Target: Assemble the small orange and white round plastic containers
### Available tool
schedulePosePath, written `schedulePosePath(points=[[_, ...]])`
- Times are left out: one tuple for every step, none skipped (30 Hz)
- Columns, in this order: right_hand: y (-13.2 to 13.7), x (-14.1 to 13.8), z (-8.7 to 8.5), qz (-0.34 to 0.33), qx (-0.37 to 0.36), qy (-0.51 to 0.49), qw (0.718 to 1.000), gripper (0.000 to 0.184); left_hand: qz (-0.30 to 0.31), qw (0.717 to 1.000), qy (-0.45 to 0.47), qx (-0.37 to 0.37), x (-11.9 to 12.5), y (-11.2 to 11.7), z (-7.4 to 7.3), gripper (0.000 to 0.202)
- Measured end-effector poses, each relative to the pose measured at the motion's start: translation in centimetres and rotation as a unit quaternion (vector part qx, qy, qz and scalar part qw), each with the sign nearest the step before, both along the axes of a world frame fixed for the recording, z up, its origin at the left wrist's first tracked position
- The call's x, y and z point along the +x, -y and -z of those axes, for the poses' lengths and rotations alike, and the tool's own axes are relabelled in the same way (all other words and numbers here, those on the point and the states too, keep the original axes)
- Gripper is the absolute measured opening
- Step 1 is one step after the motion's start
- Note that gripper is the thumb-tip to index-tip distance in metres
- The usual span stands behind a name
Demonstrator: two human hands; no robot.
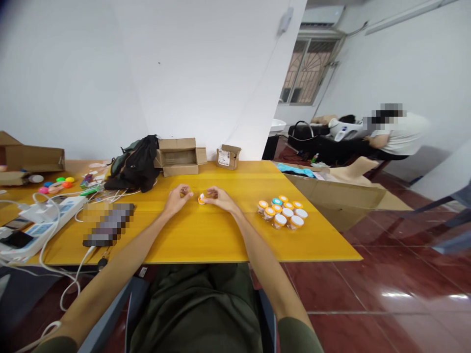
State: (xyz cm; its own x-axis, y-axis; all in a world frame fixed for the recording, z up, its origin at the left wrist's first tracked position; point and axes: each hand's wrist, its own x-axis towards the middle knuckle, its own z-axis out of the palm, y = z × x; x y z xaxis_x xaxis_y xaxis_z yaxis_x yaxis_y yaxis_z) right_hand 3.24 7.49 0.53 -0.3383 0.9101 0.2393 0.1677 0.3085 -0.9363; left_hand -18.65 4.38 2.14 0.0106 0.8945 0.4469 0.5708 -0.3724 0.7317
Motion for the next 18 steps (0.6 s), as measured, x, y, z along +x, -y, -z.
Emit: schedulePosePath(points=[[0.1,-0.3,0.2,-0.014,0.012,0.015,1.000,0.047,0.007,1.000,0.018,0.003,0.2,0.0,-0.1,0.011],[0.1,-0.6,0.4,-0.024,0.023,0.027,0.999,0.047,0.014,0.999,0.034,0.006,0.4,0.0,-0.1,0.013],[0.2,-0.9,0.5,-0.032,0.033,0.038,0.998,0.046,0.022,0.999,0.049,0.006,0.6,0.1,-0.1,0.015],[0.2,-1.2,0.6,-0.036,0.041,0.048,0.997,0.045,0.029,0.998,0.063,0.005,0.8,0.1,-0.2,0.018],[0.2,-1.5,0.6,-0.035,0.049,0.059,0.996,0.043,0.036,0.996,0.076,0.002,1.0,0.2,-0.2,0.020],[0.2,-1.7,0.7,-0.030,0.055,0.069,0.996,0.041,0.043,0.995,0.088,-0.002,1.1,0.2,-0.2,0.022],[0.2,-1.9,0.7,-0.023,0.061,0.077,0.995,0.039,0.049,0.994,0.098,-0.004,1.3,0.3,-0.3,0.024],[0.2,-2.0,0.7,-0.016,0.065,0.083,0.994,0.037,0.054,0.993,0.108,-0.006,1.5,0.3,-0.3,0.025],[0.2,-2.1,0.7,-0.011,0.067,0.087,0.994,0.036,0.058,0.992,0.116,-0.006,1.6,0.4,-0.3,0.026],[0.2,-2.2,0.7,-0.011,0.070,0.089,0.993,0.035,0.062,0.991,0.122,-0.006,1.7,0.4,-0.4,0.028],[0.2,-2.2,0.6,-0.014,0.071,0.090,0.993,0.033,0.064,0.990,0.127,-0.006,1.8,0.4,-0.4,0.029],[0.3,-2.2,0.6,-0.016,0.073,0.091,0.993,0.033,0.065,0.990,0.129,-0.007,1.9,0.4,-0.3,0.030],[0.3,-2.2,0.5,-0.019,0.073,0.091,0.993,0.033,0.065,0.990,0.129,-0.008,1.9,0.4,-0.3,0.030],[0.4,-2.2,0.5,-0.022,0.074,0.090,0.993,0.033,0.062,0.990,0.127,-0.009,1.9,0.3,-0.2,0.030],[0.4,-2.2,0.4,-0.022,0.074,0.089,0.993,0.033,0.056,0.991,0.122,-0.009,1.9,0.3,-0.2,0.028],[0.4,-2.2,0.4,-0.022,0.074,0.088,0.993,0.033,0.048,0.992,0.114,-0.009,1.8,0.2,-0.1,0.026],[0.5,-2.2,0.4,-0.022,0.074,0.087,0.993,0.032,0.038,0.994,0.102,-0.008,1.7,0.1,0.0,0.023],[0.5,-2.2,0.4,-0.021,0.076,0.087,0.993,0.032,0.029,0.996,0.086,-0.006,1.5,0.0,0.1,0.019]])
